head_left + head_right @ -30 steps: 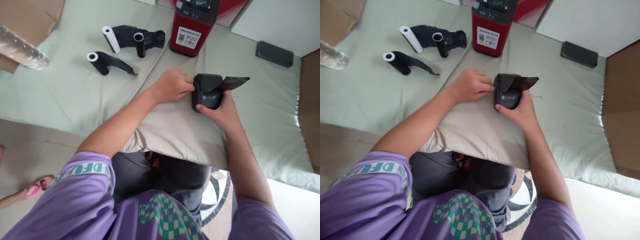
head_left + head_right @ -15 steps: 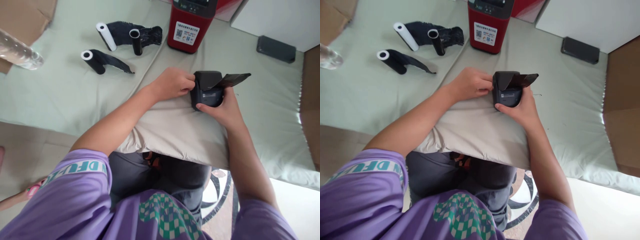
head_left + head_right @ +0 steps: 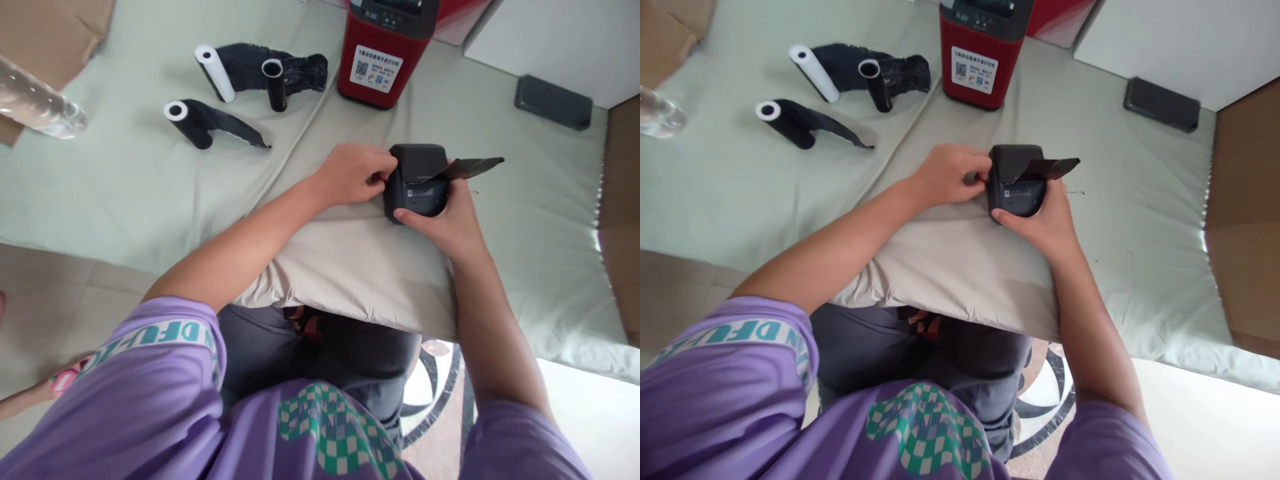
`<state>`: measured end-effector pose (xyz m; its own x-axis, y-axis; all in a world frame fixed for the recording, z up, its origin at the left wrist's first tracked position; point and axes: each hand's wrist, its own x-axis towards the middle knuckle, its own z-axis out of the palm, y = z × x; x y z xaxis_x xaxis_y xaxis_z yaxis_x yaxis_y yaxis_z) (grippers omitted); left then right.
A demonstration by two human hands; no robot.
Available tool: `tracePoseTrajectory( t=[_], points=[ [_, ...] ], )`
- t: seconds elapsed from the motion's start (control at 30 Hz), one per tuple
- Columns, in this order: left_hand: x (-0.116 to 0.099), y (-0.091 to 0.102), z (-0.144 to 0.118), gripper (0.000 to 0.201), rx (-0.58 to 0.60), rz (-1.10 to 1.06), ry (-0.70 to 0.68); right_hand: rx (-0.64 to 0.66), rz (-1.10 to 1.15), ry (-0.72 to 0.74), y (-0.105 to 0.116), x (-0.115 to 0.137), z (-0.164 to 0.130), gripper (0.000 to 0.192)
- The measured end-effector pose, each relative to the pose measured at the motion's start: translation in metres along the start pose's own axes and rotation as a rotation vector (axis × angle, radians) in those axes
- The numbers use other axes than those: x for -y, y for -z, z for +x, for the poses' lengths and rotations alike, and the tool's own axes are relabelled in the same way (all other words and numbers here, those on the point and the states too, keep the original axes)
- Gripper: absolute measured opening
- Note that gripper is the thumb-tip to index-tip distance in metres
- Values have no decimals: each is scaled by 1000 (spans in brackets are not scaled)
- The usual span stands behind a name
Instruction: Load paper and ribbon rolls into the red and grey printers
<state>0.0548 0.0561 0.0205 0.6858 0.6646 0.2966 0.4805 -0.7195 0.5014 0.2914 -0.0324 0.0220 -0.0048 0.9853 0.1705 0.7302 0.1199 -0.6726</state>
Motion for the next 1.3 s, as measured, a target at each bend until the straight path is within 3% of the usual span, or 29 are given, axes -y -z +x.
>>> tracePoseTrajectory(
  t=[0.2, 0.4, 0.53, 0.77, 0.9, 1.07, 1.3],
  points=[
    [9, -1, -1, 16, -77, -111, 140, -4, -19, -8, 0, 2, 0, 92],
    [9, -16, 5, 45, -20, -26, 235, 0, -25, -4, -1, 1, 0, 92],
    [10, -19, 16, 51, 84, -86, 317, -9, -21, 19, -2, -2, 0, 94],
    [-1, 6, 31, 56, 312, -122, 468, -8, 51, 93, -3, -8, 4, 94],
    [0, 10, 34, 64, 352, -167, 476, -4, 68, 117, -3, -11, 4, 94],
    [15, 3, 38, 77, 366, -237, 384, -3, 94, 94, -4, -7, 4, 94],
    [14, 2, 40, 62, 340, -309, 376, -13, 131, 58, -3, 5, 1, 89]
  ],
)
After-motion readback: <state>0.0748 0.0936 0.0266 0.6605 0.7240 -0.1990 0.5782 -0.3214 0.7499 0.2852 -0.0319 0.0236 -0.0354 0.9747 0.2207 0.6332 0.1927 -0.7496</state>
